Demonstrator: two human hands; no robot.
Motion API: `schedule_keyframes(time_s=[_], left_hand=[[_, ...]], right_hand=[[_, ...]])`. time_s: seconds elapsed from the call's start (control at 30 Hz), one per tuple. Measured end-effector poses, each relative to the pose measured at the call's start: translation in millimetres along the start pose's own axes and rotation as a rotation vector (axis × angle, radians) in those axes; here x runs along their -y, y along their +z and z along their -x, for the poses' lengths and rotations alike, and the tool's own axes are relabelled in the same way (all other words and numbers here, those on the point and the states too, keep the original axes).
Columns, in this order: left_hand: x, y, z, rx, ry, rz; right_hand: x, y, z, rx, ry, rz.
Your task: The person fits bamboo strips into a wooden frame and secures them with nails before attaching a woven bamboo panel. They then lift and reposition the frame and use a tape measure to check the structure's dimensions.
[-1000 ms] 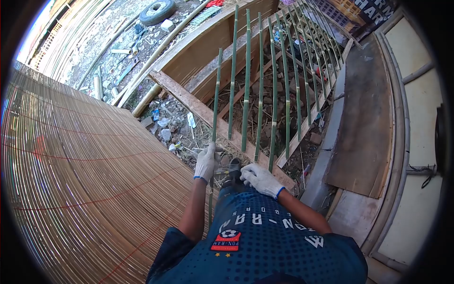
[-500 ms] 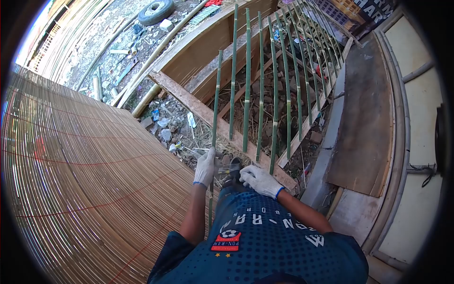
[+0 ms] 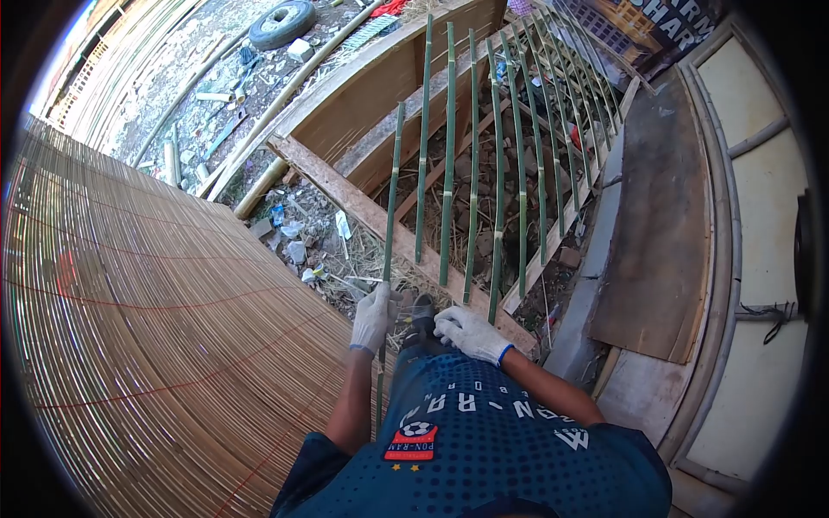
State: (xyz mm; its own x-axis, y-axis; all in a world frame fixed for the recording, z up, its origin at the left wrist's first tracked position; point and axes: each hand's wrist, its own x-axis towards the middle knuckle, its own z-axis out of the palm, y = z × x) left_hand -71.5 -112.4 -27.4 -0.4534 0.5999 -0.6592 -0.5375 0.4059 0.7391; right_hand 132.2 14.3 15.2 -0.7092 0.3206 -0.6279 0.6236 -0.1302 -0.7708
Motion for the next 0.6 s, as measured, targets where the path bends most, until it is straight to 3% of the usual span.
schedule_keyframes(time_s=[0.6], left_hand=[[-1.4, -2.0, -0.3, 0.007, -0.018, 0.019]], right_hand=[[2.8, -1.4, -5.6, 0.016, -0.003, 0.031]])
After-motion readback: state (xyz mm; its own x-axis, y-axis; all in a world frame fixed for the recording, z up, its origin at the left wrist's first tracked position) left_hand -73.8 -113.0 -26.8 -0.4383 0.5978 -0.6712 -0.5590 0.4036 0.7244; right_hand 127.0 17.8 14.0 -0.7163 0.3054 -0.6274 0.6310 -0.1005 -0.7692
